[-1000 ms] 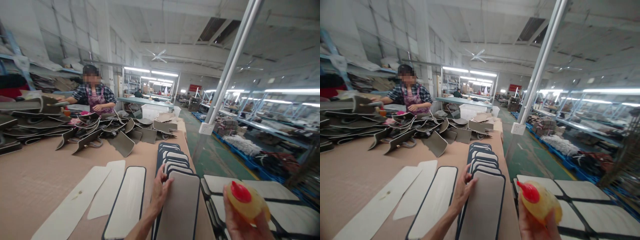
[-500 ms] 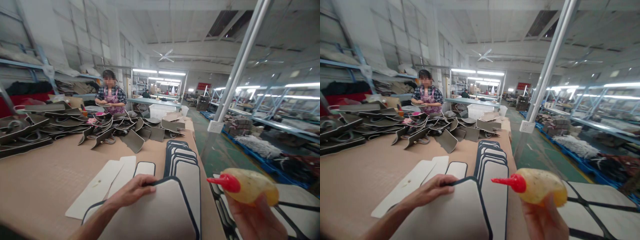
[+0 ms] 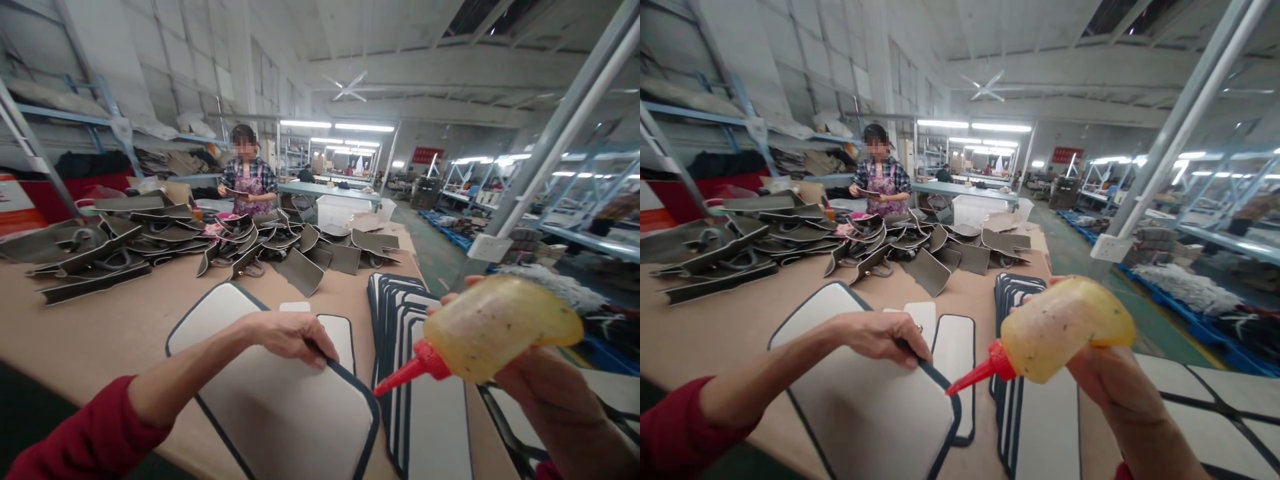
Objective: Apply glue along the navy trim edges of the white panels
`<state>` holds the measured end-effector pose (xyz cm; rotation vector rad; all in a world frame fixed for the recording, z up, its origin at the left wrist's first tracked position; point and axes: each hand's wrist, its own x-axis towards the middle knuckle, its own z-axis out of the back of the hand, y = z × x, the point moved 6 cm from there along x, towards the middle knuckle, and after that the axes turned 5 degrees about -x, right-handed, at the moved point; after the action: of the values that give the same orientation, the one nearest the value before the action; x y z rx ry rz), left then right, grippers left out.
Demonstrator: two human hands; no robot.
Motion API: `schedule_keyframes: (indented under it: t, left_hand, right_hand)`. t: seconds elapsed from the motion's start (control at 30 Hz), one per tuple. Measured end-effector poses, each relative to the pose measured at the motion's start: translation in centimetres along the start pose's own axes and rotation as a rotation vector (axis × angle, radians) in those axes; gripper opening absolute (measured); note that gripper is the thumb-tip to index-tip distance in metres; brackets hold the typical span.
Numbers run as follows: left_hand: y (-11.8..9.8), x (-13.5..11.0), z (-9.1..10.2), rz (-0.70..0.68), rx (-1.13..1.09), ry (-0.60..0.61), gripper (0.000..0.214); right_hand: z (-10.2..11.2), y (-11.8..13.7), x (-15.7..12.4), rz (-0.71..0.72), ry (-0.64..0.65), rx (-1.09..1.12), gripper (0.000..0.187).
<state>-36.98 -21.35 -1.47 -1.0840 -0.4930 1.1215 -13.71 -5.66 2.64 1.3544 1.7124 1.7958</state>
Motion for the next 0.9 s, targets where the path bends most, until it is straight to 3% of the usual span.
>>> schedule_keyframes:
  t: [0.17,0.47,0.6,0.73,0.9]
  left_hand:
    - [0.2,-0.8,2.2,-0.078,0.002,0.11,0.023]
    - [0.7,-0.5,3.5,-0.065,-0.09,0.295,0.045]
    - [0.4,0.2,3.9,-0.066,-0.093,0.328,0.046]
    - [0.3,1.0,4.3,-0.071,-0.086,0.345,0.046]
    - [0.1,1.8,4.9,-0.071,-0.113,0.322,0.045]
  right_hand:
    - [-2.6,-2.0,0.8,-0.036,0.13,0.036,0.072]
    - [-5.2,-3.3,1.4,-0.086,0.274,0.098,0.069]
    - [-5.8,-3.5,2.1,-0.095,0.286,0.082,0.057]
    - [-6.4,-3.1,3.0,-0.076,0.3,0.058,0.057]
    - [-5.5,-3.7,4.0,-0.113,0.184,0.024,0.052]
